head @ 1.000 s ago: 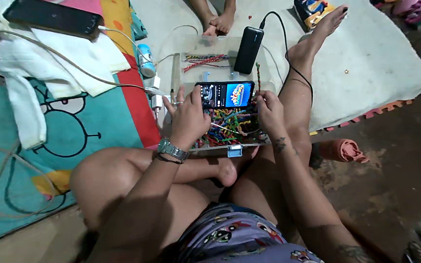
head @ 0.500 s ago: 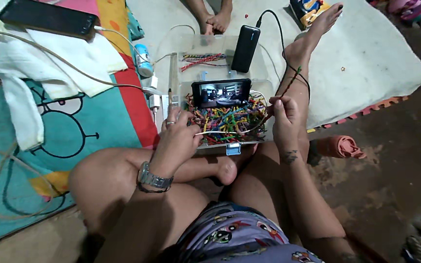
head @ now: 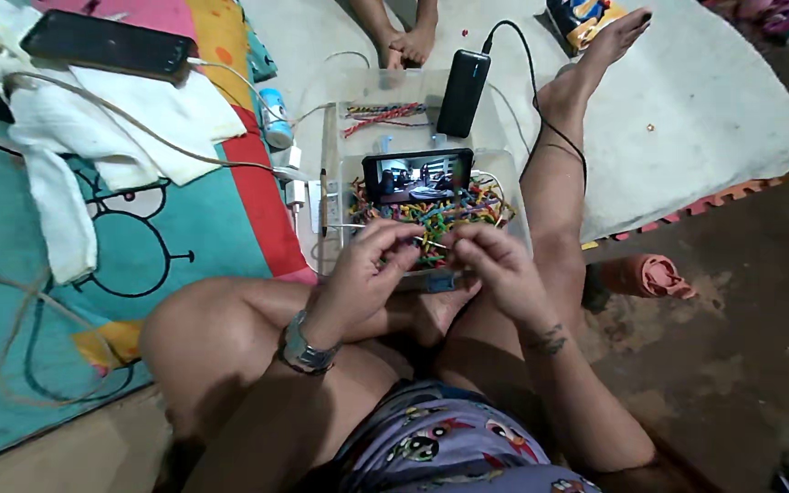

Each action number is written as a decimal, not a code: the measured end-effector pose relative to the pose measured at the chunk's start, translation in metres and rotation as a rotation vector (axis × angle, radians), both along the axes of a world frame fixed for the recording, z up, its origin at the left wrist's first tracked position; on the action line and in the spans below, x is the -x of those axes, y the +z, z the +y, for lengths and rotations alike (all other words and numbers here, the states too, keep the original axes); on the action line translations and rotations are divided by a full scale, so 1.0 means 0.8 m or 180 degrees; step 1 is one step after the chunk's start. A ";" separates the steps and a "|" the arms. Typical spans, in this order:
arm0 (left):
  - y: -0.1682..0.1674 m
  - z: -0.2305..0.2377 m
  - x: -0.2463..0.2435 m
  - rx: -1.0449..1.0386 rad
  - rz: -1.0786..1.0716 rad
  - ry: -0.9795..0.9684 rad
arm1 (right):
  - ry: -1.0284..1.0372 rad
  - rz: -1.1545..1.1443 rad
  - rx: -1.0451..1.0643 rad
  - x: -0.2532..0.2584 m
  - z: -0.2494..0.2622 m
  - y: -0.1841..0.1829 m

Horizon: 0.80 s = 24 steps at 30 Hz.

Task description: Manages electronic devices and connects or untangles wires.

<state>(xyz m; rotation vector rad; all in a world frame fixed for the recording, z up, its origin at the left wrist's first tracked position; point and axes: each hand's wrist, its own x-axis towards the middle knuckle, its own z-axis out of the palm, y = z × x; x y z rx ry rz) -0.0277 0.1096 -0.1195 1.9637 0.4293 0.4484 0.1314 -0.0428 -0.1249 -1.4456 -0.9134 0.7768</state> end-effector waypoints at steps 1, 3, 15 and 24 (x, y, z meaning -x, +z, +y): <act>0.000 -0.007 -0.001 0.0615 -0.0120 -0.0120 | 0.0241 0.0177 0.0029 0.010 0.003 -0.001; -0.005 -0.016 -0.004 0.1446 -0.0222 -0.0006 | 0.0511 0.0550 0.0149 0.023 0.008 -0.008; -0.002 -0.013 0.003 0.3066 -0.0598 0.0439 | 0.1001 0.1909 0.0204 0.044 0.012 -0.009; 0.003 0.008 0.006 0.1711 -0.0571 0.0793 | -0.1104 -0.1779 -0.1122 0.004 0.016 0.001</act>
